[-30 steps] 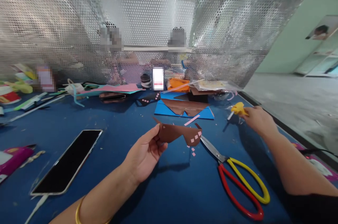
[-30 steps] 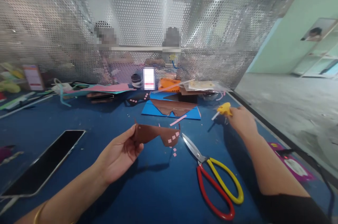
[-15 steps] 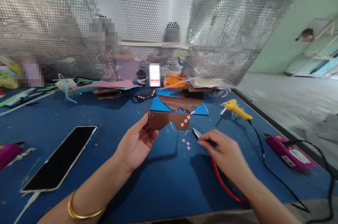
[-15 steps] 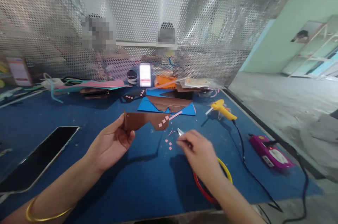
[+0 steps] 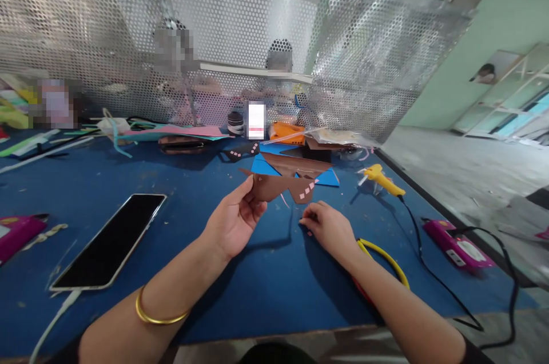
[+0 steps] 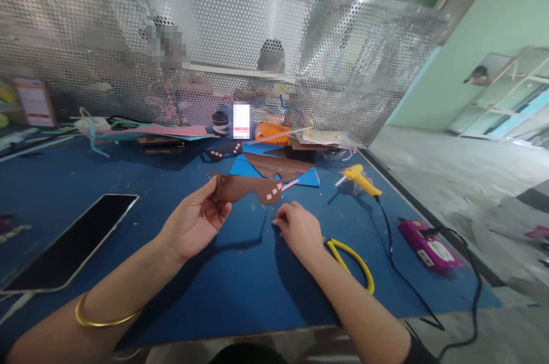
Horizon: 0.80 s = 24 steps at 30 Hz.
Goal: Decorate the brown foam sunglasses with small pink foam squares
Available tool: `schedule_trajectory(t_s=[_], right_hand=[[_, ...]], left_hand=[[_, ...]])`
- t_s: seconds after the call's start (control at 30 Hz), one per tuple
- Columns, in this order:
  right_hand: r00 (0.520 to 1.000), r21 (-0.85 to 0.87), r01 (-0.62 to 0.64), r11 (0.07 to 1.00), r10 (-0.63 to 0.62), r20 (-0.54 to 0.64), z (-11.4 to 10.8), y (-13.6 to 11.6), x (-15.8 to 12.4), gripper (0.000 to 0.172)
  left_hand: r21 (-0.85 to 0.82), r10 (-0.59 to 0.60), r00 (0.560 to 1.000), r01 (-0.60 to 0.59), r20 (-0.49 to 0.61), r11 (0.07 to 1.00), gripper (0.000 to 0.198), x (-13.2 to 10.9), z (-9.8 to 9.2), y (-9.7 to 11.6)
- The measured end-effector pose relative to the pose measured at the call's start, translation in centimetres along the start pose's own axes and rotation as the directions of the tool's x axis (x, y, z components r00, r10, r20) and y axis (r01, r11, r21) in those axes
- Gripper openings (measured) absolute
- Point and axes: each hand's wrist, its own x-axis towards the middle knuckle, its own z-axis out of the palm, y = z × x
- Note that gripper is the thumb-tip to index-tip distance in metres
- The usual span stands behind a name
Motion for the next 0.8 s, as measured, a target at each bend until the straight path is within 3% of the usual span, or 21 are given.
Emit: schedule_trajectory(t_s=[0.33,0.67,0.8], right_hand=[[1.000,-0.004,-0.004,1.000,0.004,-0.004,0.5,-0.5,0.0,0.011],[1.000,0.340,-0.003,0.940,-0.005,0.023,-0.5,0.7,-0.5,0.015],[1.000,0.327,0.012,0.945,-0.017,0.011,-0.7,0.8,-1.0,0.011]], left_hand=[[0.005,-0.003,1.000,0.003,0.014,1.000,0.010,0.3,-0.3,-0.1],[0.028,0.013,1.000,-0.013,-0.023,1.000,0.008,0.3,-0.1,-0.1],[0.038,0.009,1.000,-0.008,-0.020,0.999,0.010,0.4,-0.1,-0.3]])
